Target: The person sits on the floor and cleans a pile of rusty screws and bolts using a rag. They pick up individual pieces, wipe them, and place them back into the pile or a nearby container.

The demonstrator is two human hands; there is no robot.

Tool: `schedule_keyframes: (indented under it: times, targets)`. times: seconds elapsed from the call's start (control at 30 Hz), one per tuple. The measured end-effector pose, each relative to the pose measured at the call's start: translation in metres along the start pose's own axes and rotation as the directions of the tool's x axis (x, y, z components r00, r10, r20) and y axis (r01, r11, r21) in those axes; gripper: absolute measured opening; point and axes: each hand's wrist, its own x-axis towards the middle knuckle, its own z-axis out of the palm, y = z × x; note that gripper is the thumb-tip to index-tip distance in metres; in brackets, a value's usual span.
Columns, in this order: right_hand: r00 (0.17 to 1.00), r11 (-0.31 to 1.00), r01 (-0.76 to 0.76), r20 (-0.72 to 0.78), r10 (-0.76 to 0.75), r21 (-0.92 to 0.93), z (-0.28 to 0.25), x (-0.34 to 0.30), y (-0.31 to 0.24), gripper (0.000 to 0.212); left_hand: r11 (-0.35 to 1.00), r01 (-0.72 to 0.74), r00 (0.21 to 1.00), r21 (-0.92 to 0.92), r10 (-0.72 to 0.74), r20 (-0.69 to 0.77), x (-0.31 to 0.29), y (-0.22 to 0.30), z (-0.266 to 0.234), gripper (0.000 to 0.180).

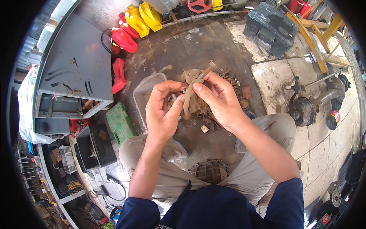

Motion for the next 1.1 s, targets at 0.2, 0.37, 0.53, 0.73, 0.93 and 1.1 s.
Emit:
schedule_keyframes:
  times: [0.2,0.37,0.53,0.73,0.93,1.1]
  targets:
    - [0.997,0.993,-0.081,0.005,0.081,0.087,-0.005,-0.001,-0.003,0.019,0.814,0.384,0.923,-0.436,-0.35,0.159,0.004,0.013,-0.003,0.022]
    - [1.0,0.996,0.015,-0.019,-0.014,0.09,-0.006,0.003,-0.008,0.021,0.91,0.203,0.979,-0.361,-0.182,0.091,0.001,0.008,-0.003,0.023]
    - [0.998,0.998,0.048,0.052,-0.046,-0.038,-0.009,-0.001,0.0,0.02,0.94,0.115,0.993,-0.32,-0.106,0.045,-0.001,0.007,-0.003,0.023]
    - [1.0,1.0,0.001,-0.011,-0.001,0.023,-0.006,0.001,0.001,0.017,0.968,0.1,0.995,-0.229,-0.094,0.038,-0.003,0.008,-0.004,0.022]
    - [0.999,1.0,0.004,-0.04,-0.004,-0.015,-0.007,0.003,-0.008,0.017,0.953,-0.222,0.975,0.205,0.221,0.028,0.002,0.001,-0.002,0.026]
    - [0.999,0.997,-0.005,-0.042,0.002,-0.071,0.004,0.0,0.0,0.011,0.884,-0.32,0.945,0.339,0.321,0.056,0.002,0.008,0.001,0.028]
